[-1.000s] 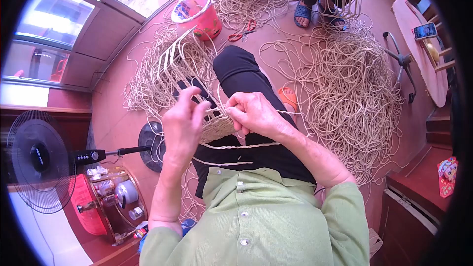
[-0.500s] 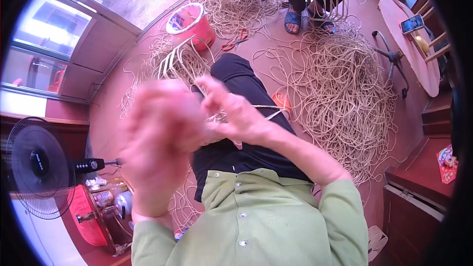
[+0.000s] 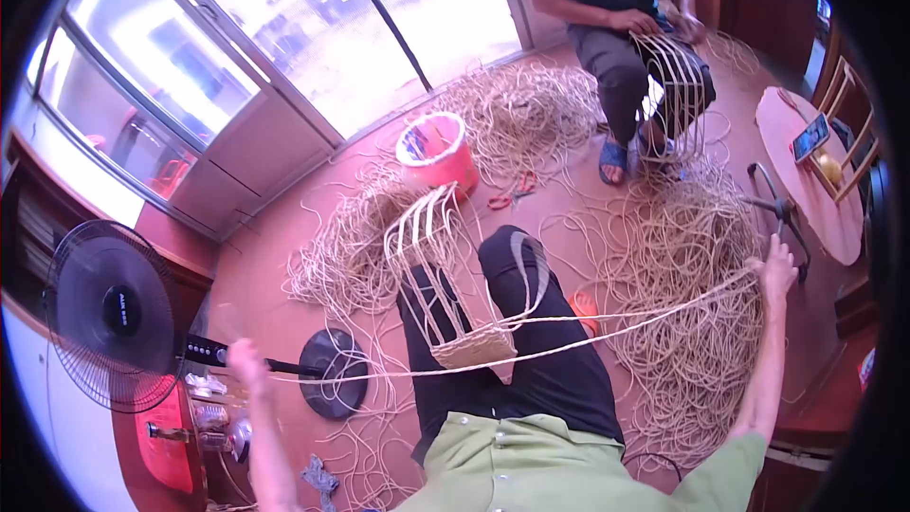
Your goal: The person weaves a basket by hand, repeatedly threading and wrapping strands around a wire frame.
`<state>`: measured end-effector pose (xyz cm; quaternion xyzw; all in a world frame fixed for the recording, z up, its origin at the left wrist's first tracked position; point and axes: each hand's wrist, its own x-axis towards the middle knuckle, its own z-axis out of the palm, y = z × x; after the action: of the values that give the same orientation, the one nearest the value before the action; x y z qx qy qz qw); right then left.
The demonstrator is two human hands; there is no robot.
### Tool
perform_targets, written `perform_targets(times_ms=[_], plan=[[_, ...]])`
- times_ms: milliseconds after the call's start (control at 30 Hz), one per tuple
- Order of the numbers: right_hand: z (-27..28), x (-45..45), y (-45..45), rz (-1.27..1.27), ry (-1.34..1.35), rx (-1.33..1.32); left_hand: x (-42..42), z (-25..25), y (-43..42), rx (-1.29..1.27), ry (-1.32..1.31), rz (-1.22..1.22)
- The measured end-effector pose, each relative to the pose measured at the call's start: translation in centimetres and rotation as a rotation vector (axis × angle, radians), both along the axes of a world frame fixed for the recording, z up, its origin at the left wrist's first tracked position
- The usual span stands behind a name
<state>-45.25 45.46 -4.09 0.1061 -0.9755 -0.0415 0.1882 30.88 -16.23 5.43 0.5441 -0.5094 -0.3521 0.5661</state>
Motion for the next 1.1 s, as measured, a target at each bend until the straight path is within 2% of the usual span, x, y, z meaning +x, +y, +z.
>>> perform_targets(times_ms=[33, 67, 100, 133, 167, 200, 233, 267, 300, 333, 367, 500, 533, 567, 600, 633, 700, 800, 900, 933, 1033, 1100], plan=[[-0.2, -0.3, -2.1, 0.001, -0.187, 0.010, -0.6, -4.4, -2.1, -0.042, -0.298, -0.152], [-3.1, -1.5, -3.2, 0.388, -0.161, -0.179, -11.5, 0.6, 7.0, 0.071, -0.172, -0.284], [-3.7, 1.3, -8.1, 0.785, -0.128, -0.746, -14.3, -0.3, 8.9, 0.270, -0.081, -0.438], [3.3, 8.0, -13.8, 0.749, -0.372, -0.668, -18.4, -0.9, 11.8, 0.194, -0.128, -0.533], [3.7, 11.4, -17.6, 1.044, -0.356, -0.683, -21.6, -0.4, 15.1, 0.154, -0.152, -0.645], [3.8, 15.0, -20.6, 1.213, -0.453, -0.719, -23.9, -0.4, 17.2, 0.135, -0.116, -0.748], [4.7, 19.3, -22.5, 1.283, -0.578, -0.794, -25.4, -0.4, 18.9, 0.137, -0.084, -0.851], [6.7, 22.7, -23.3, 1.275, -0.752, -0.769, -26.5, 0.3, 20.4, 0.103, -0.170, -0.866], [5.6, 24.6, -24.4, 1.354, -0.783, -0.797, -27.3, 0.6, 21.7, 0.086, -0.259, -0.884], [5.1, 25.9, -24.9, 1.366, -0.828, -0.699, -27.8, 0.3, 22.6, 0.074, -0.200, -0.914], [5.1, 26.4, -25.0, 1.376, -0.785, -0.543, -28.3, 0.0, 23.2, 0.044, -0.132, -0.940], [4.9, 23.1, -23.2, 1.441, -0.946, -0.790, -27.6, 0.4, 23.0, 0.067, -0.036, -0.907], [6.0, 21.9, -22.2, 1.282, -1.012, -0.761, -27.0, 0.2, 22.6, 0.076, 0.004, -0.890], [5.2, 20.0, -21.4, 1.233, -0.849, -0.674, -26.5, -0.1, 22.4, 0.087, 0.044, -0.871], [4.9, 18.5, -20.4, 1.084, -0.777, -0.694, -26.2, -0.7, 22.1, 0.079, 0.079, -0.866], [4.8, 16.9, -19.4, 1.056, -0.709, -0.686, -26.1, -1.0, 22.2, 0.096, 0.068, -0.875], [4.9, 15.1, -17.6, 0.994, -1.066, -0.807, -26.1, -1.2, 22.3, 0.122, 0.048, -0.897], [4.8, 15.7, -16.5, 0.938, -1.163, -0.828, -26.3, -1.4, 22.4, 0.165, 0.074, -0.870], [2.8, 17.4, -17.1, 1.187, -0.886, -0.746, -26.6, -1.9, 22.2, 0.180, 0.077, -0.851], [4.3, 18.0, -16.7, 0.680, -1.346, -0.670, -26.8, -1.8, 22.3, 0.179, 0.077, -0.857], [3.2, 16.9, -14.5, 0.774, -1.054, -1.018, -27.2, -1.5, 22.6, 0.111, 0.002, -0.913], [1.9, 9.8, -8.0, 0.466, -0.663, -1.215, -27.6, -1.4, 23.1, 0.090, -0.080, -0.966]])
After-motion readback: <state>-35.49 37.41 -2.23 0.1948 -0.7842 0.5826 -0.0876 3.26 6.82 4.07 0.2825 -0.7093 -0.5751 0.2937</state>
